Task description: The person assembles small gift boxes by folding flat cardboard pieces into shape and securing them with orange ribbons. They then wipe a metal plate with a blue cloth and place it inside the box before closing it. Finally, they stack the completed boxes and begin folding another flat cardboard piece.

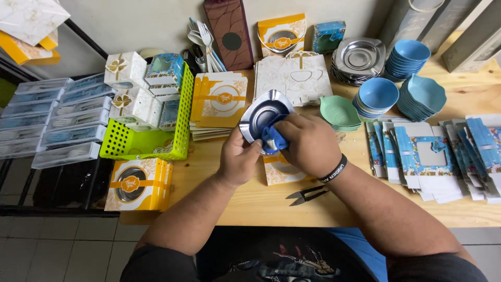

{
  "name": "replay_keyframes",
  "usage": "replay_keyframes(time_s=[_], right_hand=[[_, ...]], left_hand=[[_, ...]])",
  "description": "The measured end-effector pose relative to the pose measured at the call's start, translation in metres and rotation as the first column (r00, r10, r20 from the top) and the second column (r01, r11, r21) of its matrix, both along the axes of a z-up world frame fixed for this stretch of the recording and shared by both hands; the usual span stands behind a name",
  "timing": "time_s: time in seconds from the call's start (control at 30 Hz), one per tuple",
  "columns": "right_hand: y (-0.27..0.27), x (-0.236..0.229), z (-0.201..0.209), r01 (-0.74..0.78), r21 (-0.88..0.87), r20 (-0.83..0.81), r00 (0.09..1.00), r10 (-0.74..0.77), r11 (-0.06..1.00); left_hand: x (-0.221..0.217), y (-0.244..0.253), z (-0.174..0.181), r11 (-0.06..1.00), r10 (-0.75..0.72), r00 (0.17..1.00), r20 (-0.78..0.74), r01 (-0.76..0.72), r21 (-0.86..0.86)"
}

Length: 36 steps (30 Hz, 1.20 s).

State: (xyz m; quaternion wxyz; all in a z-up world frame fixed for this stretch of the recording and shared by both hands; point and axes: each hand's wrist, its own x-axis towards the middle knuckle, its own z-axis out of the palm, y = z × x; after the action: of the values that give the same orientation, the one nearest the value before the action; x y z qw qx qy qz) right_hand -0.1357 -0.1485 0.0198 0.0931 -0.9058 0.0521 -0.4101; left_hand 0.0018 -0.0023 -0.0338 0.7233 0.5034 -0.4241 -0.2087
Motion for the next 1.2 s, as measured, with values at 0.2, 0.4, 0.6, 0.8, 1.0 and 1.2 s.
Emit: replay_keyframes(time_s=[0.2, 0.4, 0.6, 0.8, 1.0, 1.2], right_hand=[[-0.018, 0.005, -0.034, 0.049, 0.119, 0.054, 0.997, -0.055, 0.992], [0.005, 0.004, -0.002, -0.222, 0.064, 0.018, 0.975, 0.221, 0.973], [-0.003, -0.008, 0.022, -0.32, 0.028, -0.113, 0.94, 0.321, 0.947], [-0.023, -0.011, 0.011, 0.036, -0.021, -0.031, 0.999, -0.037, 0.999], [-0.033, -0.014, 0.007, 0.139, 0.094, 0.273, 0.949, -0.159, 0.986], [-0.021, -0.018, 0.023, 0.017, 0.122, 0.164, 0.986, -0.037, 0.992]], left_hand=[[-0.012, 0.0, -0.022, 0.988, -0.085, 0.996, -0.023, 0.088, 0.125], [0.005, -0.002, -0.033, 0.992, -0.128, 0.992, -0.01, 0.128, 0.02], [0.002, 0.002, 0.009, 0.996, -0.068, 0.998, 0.011, 0.069, -0.048], [0.018, 0.001, 0.028, 0.998, 0.048, 0.998, -0.026, -0.049, -0.035], [0.034, -0.002, 0.023, 0.978, 0.183, 0.982, -0.038, -0.186, -0.098], [0.037, -0.004, 0.014, 0.938, 0.346, 0.936, 0.06, -0.347, 0.007]])
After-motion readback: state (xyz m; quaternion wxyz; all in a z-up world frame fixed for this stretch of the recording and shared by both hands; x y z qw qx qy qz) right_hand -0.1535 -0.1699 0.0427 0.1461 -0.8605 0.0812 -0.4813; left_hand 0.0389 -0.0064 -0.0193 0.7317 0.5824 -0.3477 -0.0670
